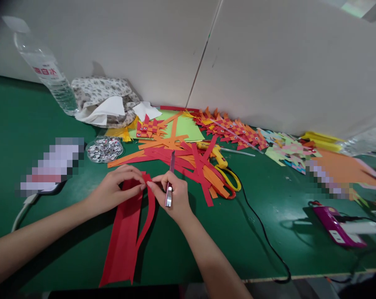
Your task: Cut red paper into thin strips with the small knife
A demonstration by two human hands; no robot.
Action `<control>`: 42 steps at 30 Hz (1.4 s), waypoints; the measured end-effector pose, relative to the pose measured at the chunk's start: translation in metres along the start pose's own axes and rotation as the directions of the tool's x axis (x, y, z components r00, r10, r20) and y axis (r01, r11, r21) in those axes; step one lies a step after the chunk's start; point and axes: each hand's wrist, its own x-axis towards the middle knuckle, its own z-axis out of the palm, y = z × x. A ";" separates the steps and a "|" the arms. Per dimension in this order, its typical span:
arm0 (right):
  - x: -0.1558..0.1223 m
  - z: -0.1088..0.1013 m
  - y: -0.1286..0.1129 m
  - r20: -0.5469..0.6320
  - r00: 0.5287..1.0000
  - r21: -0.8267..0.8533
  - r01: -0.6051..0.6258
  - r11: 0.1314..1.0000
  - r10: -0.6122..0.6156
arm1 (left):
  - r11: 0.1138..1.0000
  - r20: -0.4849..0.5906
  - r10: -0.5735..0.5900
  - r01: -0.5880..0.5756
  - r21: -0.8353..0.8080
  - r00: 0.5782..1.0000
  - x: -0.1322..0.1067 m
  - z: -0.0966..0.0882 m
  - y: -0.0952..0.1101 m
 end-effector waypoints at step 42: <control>0.008 -0.010 0.009 0.074 0.987 -0.250 -0.122 0.961 0.145 | 0.936 0.203 -0.075 -0.002 0.353 0.976 -0.006 -0.008 -0.002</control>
